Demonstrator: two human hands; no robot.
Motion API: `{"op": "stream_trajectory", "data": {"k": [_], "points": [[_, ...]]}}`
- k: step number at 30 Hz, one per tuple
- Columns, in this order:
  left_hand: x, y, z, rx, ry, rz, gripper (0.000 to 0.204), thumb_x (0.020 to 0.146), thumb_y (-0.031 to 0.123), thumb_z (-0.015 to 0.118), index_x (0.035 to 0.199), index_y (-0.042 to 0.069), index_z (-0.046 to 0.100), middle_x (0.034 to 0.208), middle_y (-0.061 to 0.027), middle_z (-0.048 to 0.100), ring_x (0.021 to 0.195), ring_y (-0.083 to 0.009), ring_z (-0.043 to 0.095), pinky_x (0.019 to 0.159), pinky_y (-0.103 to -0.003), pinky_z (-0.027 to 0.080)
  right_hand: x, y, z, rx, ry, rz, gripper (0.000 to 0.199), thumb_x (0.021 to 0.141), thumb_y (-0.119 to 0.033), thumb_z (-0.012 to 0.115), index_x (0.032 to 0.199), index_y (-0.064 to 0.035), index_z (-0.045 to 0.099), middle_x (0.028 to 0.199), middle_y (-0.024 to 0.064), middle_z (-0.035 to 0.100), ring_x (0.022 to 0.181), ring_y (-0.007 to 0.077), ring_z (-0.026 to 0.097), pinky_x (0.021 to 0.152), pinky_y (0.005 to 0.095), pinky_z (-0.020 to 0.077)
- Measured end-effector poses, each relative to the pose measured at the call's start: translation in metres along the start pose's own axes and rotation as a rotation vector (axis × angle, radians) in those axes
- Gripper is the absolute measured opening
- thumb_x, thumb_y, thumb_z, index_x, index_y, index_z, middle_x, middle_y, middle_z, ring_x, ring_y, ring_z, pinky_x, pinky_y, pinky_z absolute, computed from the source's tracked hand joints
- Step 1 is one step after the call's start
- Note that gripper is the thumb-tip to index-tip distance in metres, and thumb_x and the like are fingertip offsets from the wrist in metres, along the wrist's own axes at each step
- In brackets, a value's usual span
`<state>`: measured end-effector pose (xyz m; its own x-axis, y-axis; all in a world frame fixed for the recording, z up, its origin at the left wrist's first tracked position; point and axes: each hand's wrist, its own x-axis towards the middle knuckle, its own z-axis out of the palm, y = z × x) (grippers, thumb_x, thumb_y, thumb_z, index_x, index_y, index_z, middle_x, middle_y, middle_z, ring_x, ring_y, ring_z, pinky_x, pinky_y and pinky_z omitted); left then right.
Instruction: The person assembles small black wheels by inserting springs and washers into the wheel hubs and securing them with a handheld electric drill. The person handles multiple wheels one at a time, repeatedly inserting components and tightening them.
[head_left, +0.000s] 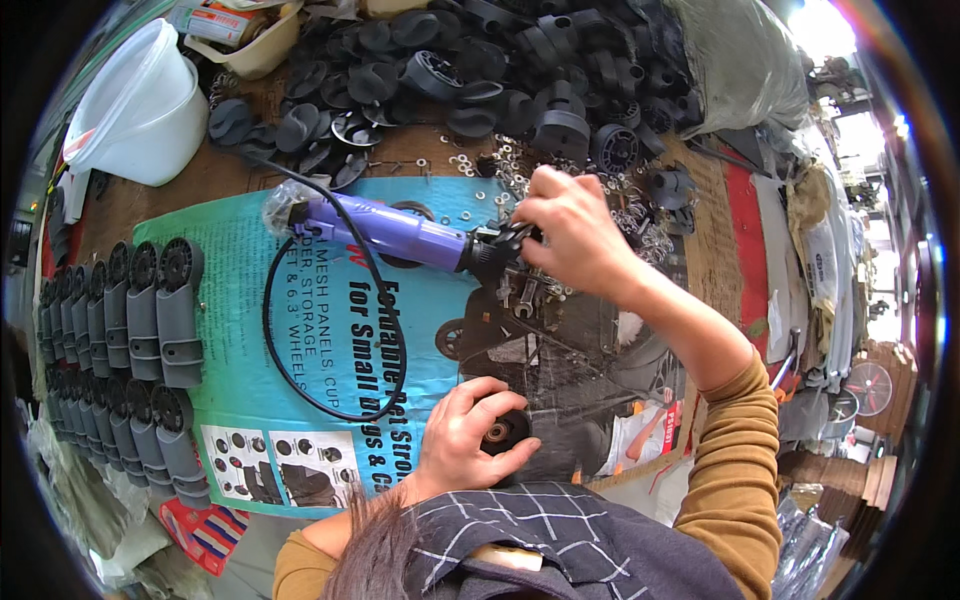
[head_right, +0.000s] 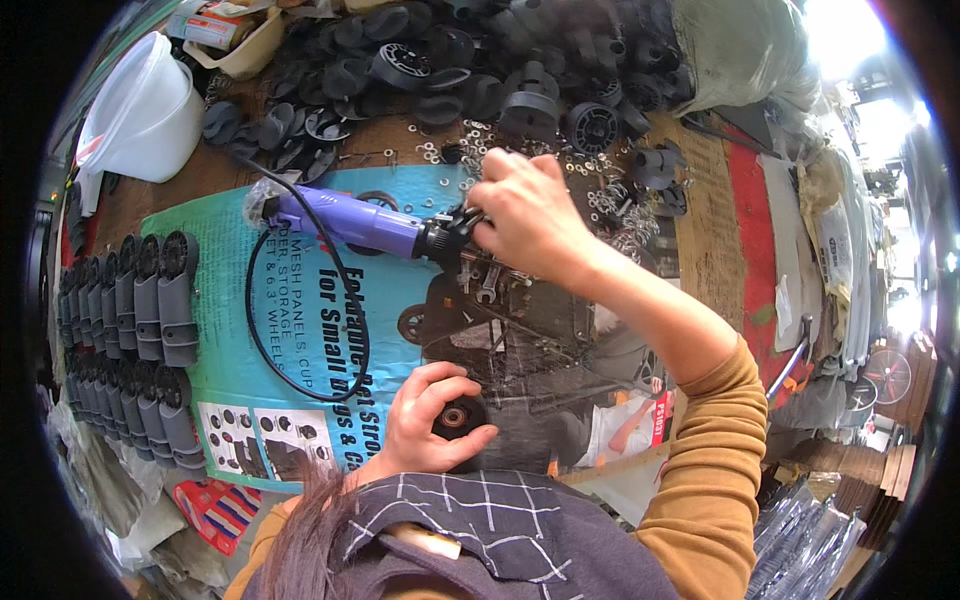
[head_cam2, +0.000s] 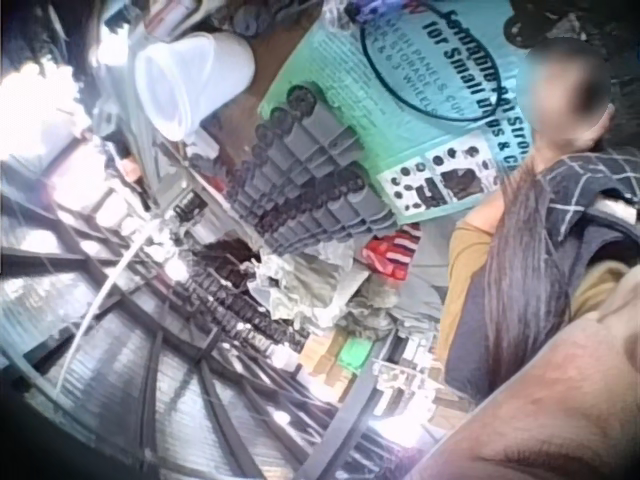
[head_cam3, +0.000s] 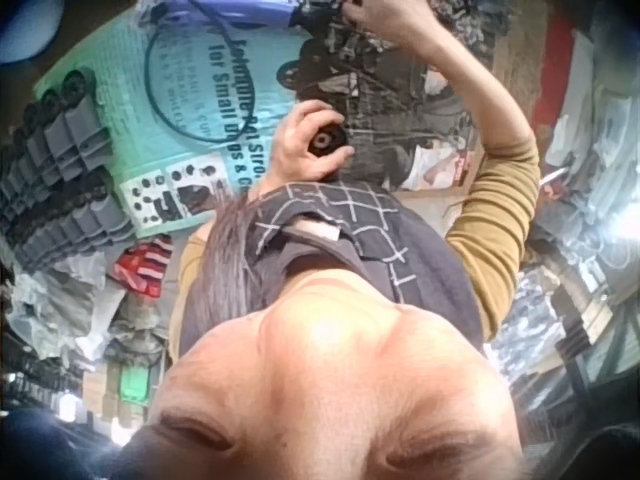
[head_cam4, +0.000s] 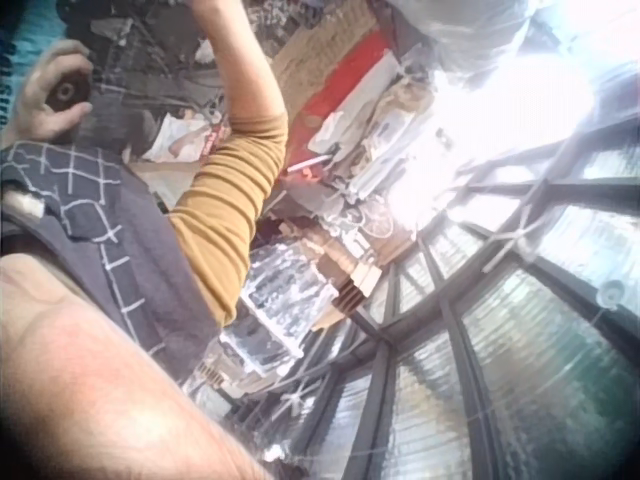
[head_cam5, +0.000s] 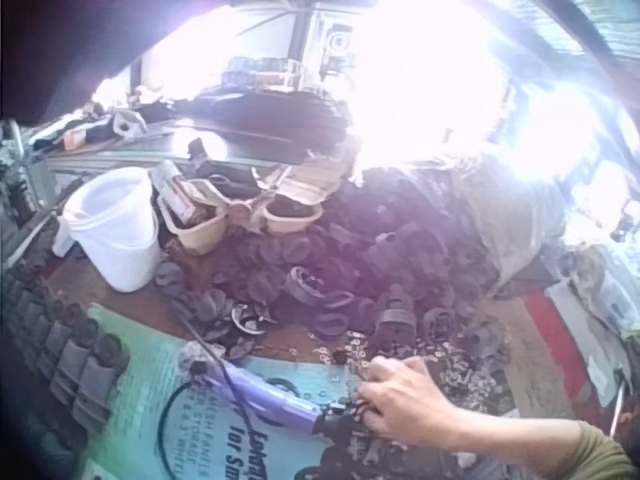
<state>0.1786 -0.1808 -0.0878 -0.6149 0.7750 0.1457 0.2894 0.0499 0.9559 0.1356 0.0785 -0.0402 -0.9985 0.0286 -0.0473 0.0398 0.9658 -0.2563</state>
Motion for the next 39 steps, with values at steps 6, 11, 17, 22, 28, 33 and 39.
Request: {"op": "stream_trajectory", "data": {"k": [6,11,17,22,28,33,39], "points": [[-0.002,0.001,0.001,0.006,0.02,-0.015,0.046,0.063,0.02,0.085,0.103,0.01,0.065,0.105,-0.0104,0.06,0.093,-0.0301,0.061,0.08,-0.04,0.051,0.006,-0.003,0.002,-0.038,-0.064,0.019,0.018,0.068,-0.016,0.073,0.082,-0.0058,0.069,0.097,0.0072,0.053,0.104,0.0244,0.052,0.086,0.0395,0.0374],[0.0,-0.002,0.003,0.005,0.016,0.029,0.05,0.059,0.018,0.088,0.102,0.008,0.064,0.106,-0.0136,0.06,0.094,-0.0313,0.06,0.083,-0.039,0.05,-0.045,0.042,-0.021,0.811,0.318,0.226,0.02,0.078,-0.012,0.078,0.09,-0.0007,0.067,0.101,0.0037,0.05,0.096,0.0147,0.052,0.08,0.0259,0.0406],[-0.004,0.001,0.006,0.013,0.016,-0.023,0.051,0.06,0.018,0.088,0.103,0.007,0.063,0.11,-0.0153,0.059,0.102,-0.0314,0.056,0.089,-0.04,0.047,-0.151,0.156,-0.009,1.988,0.807,1.072,0.009,0.083,-0.001,0.067,0.089,-0.0002,0.061,0.081,0.0084,0.06,0.073,0.0205,0.064,0.069,0.0407,0.0623],[-0.004,0.002,0.006,0.059,0.017,-0.008,0.051,0.061,0.019,0.088,0.103,0.006,0.062,0.109,-0.0156,0.059,0.1,-0.0311,0.057,0.088,-0.04,0.047,-0.167,0.285,-0.138,1.467,1.46,0.82,0.033,0.087,-0.019,0.071,0.113,-0.0032,0.058,0.107,0.0154,0.062,0.08,0.0332,0.066,0.061,0.0455,0.0621],[-0.003,-0.001,0.004,0.075,-0.01,0.001,0.053,0.059,0.016,0.088,0.104,0.005,0.061,0.111,-0.0164,0.058,0.101,-0.0295,0.057,0.089,-0.039,0.046,-0.096,0.239,-0.083,0.782,1.008,0.814,0.044,0.089,-0.022,0.066,0.124,0.002,0.053,0.106,0.0105,0.061,0.095,0.0251,0.061,0.076,0.0316,0.0557],[0.001,-0.001,0.003,0.067,0.012,0.035,0.051,0.06,0.019,0.088,0.103,0.007,0.065,0.108,-0.0144,0.06,0.096,-0.0296,0.061,0.083,-0.037,0.051,-0.05,0.085,0.012,-0.058,0.442,-0.101,0.034,0.08,-0.023,0.072,0.109,-0.0079,0.066,0.128,0.0114,0.055,0.126,0.0298,0.046,0.106,0.0449,0.0354],[0.002,0.001,0.002,0.06,0.015,0.035,0.05,0.061,0.02,0.088,0.104,0.009,0.065,0.108,-0.0127,0.06,0.093,-0.0297,0.062,0.081,-0.037,0.052,0.031,0.045,0.015,-0.113,0.35,-0.137,0.031,0.077,-0.025,0.075,0.105,-0.0138,0.069,0.121,0.0055,0.057,0.12,0.0268,0.046,0.103,0.0432,0.0314]]}}
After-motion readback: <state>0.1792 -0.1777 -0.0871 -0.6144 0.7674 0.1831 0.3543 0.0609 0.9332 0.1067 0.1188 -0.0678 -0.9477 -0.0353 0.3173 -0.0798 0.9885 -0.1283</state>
